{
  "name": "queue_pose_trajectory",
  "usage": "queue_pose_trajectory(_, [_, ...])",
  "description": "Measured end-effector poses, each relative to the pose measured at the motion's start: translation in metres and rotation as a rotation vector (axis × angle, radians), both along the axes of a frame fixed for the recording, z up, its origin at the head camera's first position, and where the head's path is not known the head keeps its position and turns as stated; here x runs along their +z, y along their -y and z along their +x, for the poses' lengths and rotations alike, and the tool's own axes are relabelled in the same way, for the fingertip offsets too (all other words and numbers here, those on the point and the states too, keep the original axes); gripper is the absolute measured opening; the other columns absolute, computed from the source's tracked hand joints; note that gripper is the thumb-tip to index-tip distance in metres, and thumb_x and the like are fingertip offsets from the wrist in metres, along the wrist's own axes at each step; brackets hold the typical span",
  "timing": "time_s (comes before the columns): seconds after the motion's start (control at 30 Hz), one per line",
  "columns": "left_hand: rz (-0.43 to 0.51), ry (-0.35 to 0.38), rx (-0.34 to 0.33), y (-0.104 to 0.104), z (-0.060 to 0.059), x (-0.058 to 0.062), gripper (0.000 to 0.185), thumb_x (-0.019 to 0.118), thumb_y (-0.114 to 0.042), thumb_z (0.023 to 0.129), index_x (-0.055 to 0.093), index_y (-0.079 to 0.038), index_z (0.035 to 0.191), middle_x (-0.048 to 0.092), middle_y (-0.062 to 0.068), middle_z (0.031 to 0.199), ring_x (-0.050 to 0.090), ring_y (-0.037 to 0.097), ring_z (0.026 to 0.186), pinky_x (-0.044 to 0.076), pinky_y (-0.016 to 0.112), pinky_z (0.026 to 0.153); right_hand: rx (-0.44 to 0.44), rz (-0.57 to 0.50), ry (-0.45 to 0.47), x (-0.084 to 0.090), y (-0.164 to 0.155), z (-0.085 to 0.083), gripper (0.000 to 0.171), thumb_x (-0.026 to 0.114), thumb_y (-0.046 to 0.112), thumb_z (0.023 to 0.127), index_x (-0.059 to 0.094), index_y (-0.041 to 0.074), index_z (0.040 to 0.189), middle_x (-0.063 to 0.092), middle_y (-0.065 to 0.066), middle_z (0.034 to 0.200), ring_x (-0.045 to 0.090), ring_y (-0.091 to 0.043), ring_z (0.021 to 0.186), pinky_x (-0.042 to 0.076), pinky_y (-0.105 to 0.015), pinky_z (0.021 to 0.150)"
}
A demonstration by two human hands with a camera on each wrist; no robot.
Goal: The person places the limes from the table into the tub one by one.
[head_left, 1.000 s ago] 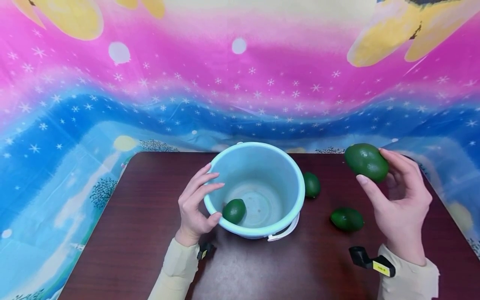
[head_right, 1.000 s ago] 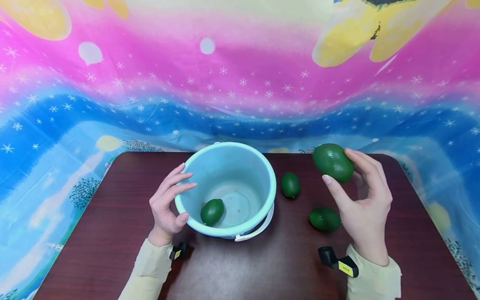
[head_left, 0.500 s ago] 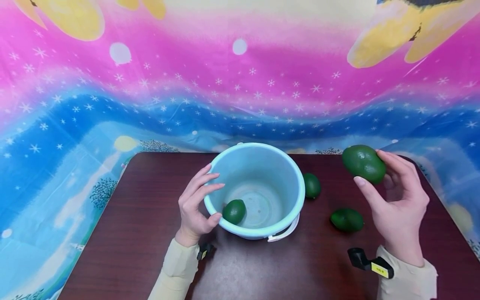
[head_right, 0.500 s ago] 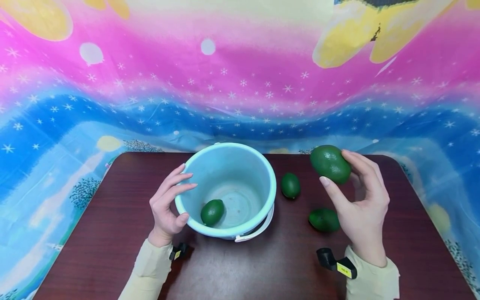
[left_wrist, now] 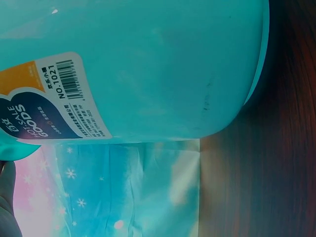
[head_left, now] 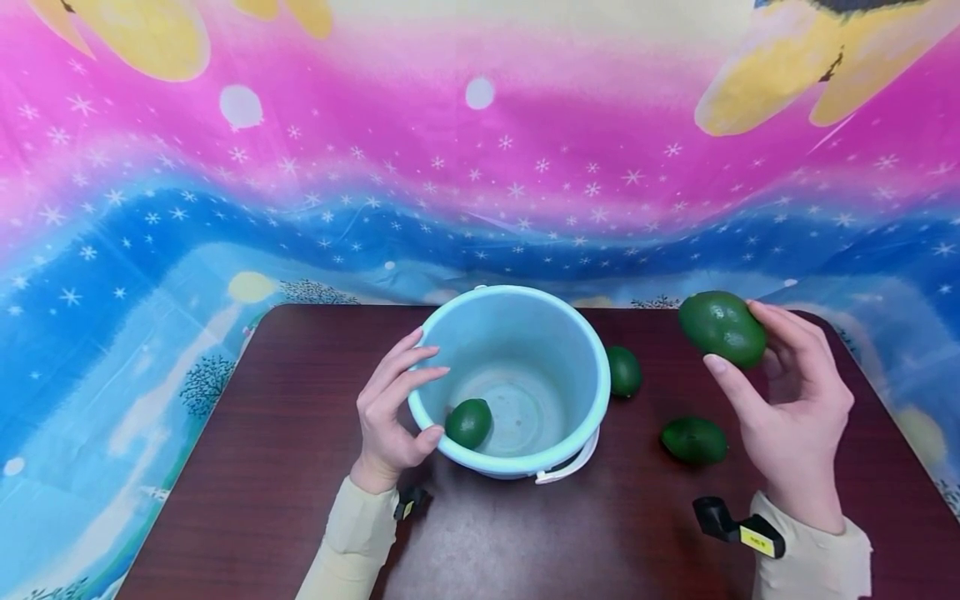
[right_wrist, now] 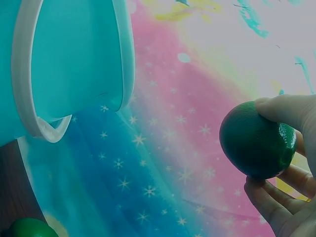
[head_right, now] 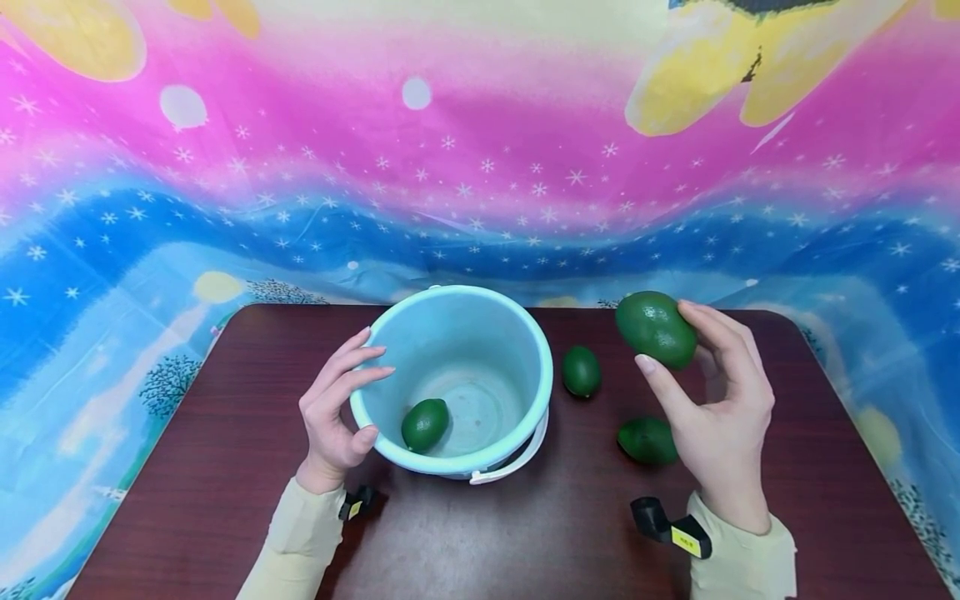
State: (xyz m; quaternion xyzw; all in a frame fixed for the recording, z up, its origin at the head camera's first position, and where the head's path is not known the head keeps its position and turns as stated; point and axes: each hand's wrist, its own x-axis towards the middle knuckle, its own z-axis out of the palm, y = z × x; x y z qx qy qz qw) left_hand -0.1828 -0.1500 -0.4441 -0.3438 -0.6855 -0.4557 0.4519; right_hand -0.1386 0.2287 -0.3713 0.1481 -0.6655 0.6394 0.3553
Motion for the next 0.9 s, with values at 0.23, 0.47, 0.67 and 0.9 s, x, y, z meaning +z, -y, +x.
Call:
queue_pose_trajectory(0.23, [0.0,0.007,-0.004,0.0003,0.0004,-0.0004,0.065,0.058,-0.063,0.092,0.077,-0.002,0.101,0.07,0.022,0.11,0.059,0.05,0.117,0.051,0.051,0.1,-0.008,0.013,0.001,0.001,0.002,0.0012,0.059,0.076,-0.02,0.076,0.057,-0.016,0.132,0.051,-0.031,0.133,0.058,-0.032,0.122,0.049,-0.027,0.102])
queue_pose_trajectory(0.47, [0.002,0.011,-0.004,0.0005,0.0004,0.0001,0.064,0.058,-0.062,0.092,0.077,-0.001,0.101,0.07,0.022,0.11,0.059,0.05,0.118,0.051,0.051,0.101,0.004,-0.007,-0.011,0.002,0.0033,0.0011,0.058,0.076,-0.02,0.076,0.057,-0.016,0.131,0.051,-0.031,0.132,0.058,-0.032,0.121,0.049,-0.028,0.102])
queue_pose_trajectory(0.67, [0.002,0.008,-0.007,0.0003,0.0003,0.001,0.064,0.059,-0.062,0.092,0.077,-0.001,0.101,0.07,0.023,0.11,0.059,0.05,0.118,0.051,0.052,0.101,0.012,-0.009,-0.013,0.0011,0.0036,0.0009,0.059,0.076,-0.02,0.076,0.057,-0.016,0.131,0.051,-0.031,0.133,0.058,-0.032,0.121,0.049,-0.028,0.101])
queue_pose_trajectory(0.9, [0.004,0.005,-0.008,0.0,0.0004,0.0015,0.064,0.059,-0.062,0.092,0.077,-0.001,0.101,0.07,0.023,0.109,0.059,0.051,0.117,0.051,0.052,0.1,-0.002,0.017,0.003,0.0016,0.0039,0.0011,0.058,0.076,-0.019,0.077,0.057,-0.015,0.132,0.051,-0.031,0.133,0.058,-0.032,0.122,0.049,-0.027,0.102])
